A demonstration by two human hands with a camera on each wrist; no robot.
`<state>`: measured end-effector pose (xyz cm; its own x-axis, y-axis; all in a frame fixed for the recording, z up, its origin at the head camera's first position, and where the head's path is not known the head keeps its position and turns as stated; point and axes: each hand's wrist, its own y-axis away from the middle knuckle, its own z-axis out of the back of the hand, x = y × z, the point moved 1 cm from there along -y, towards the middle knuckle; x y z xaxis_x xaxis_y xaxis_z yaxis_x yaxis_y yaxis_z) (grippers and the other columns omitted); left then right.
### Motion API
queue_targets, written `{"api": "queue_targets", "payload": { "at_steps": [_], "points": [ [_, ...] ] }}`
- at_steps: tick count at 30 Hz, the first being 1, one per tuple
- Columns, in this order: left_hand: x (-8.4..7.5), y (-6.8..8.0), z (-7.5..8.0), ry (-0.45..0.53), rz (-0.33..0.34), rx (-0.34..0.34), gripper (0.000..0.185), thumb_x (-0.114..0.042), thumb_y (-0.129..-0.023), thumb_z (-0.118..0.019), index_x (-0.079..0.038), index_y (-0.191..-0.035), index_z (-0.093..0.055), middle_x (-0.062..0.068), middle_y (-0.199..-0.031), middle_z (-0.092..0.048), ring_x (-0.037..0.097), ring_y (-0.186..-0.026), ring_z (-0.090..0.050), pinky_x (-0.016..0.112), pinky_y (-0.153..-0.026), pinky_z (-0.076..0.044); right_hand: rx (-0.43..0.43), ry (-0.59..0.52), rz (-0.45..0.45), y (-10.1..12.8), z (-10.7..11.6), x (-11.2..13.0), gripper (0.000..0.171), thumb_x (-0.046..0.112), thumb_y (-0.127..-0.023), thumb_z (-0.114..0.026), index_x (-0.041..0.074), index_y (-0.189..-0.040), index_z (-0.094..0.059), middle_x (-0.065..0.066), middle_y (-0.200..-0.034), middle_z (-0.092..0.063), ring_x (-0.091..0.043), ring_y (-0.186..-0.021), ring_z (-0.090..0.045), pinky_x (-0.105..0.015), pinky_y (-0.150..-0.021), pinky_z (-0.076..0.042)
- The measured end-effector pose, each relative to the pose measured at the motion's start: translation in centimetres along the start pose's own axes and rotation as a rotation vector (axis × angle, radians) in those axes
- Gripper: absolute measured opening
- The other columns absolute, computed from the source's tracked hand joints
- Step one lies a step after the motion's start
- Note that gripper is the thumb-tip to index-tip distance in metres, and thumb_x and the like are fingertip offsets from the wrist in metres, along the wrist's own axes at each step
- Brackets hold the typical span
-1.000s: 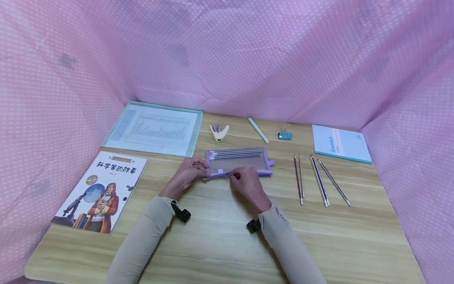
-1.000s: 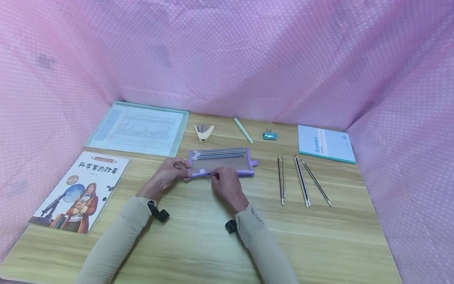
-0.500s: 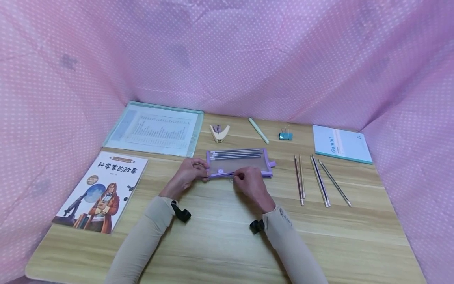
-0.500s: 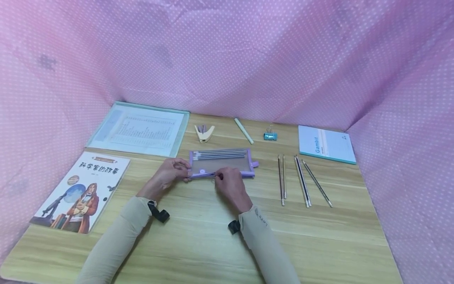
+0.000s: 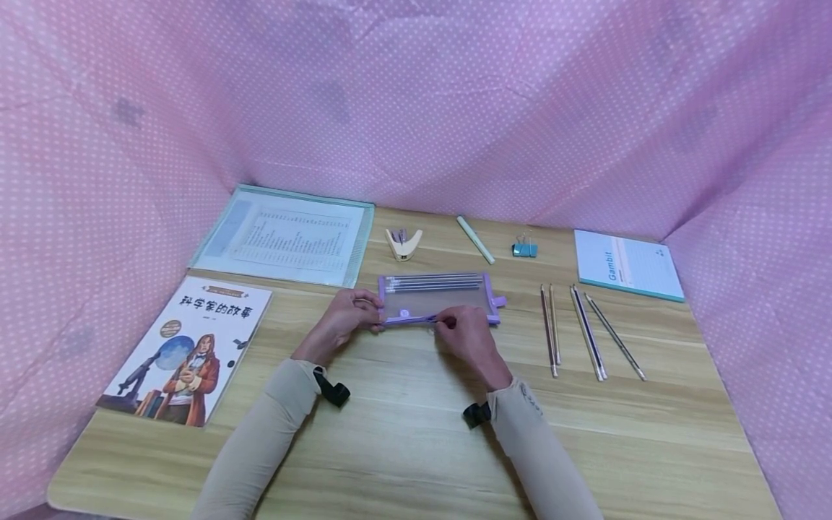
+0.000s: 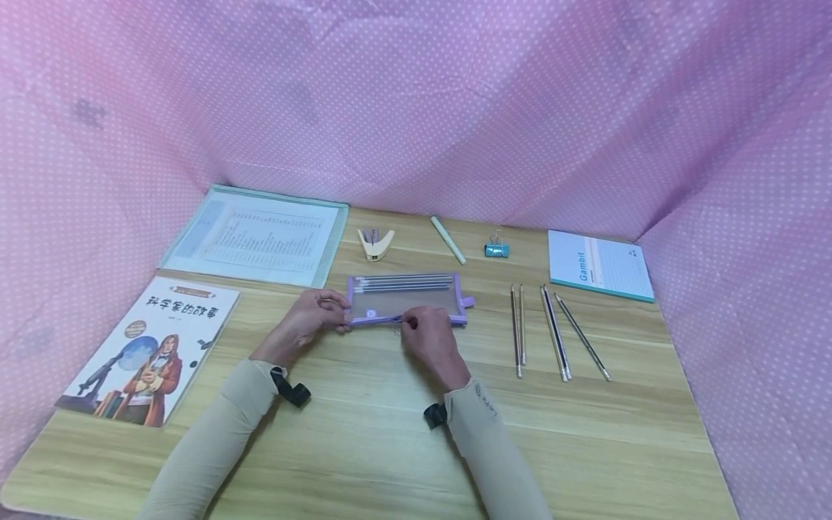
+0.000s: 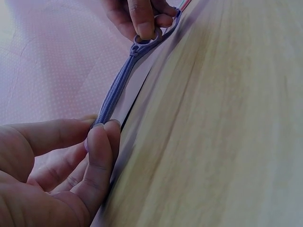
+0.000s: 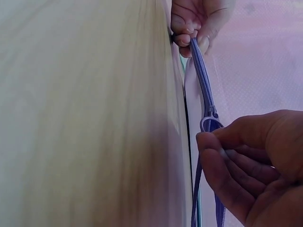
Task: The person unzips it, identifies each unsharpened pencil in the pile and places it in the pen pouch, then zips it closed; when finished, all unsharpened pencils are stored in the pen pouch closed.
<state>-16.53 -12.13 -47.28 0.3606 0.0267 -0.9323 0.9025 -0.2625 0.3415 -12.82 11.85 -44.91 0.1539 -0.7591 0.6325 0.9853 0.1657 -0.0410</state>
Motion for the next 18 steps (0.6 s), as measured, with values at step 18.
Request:
{"api": "queue_targets", "payload": {
  "at_steps": [18],
  "points": [
    [0.0,0.1,0.0,-0.014,-0.011,-0.003,0.023,0.021,-0.082,-0.057,0.016,-0.104,-0.056,0.000,-0.063,-0.069,0.014,-0.059,-0.069,0.026,-0.061,-0.059,0.008,0.001,-0.055,0.3,1.4,-1.6,0.012,0.006,-0.087,-0.071,0.003,-0.096,-0.079,-0.011,-0.091,-0.078,-0.016,-0.078,-0.070,-0.030,-0.072,-0.060]
  ]
}}
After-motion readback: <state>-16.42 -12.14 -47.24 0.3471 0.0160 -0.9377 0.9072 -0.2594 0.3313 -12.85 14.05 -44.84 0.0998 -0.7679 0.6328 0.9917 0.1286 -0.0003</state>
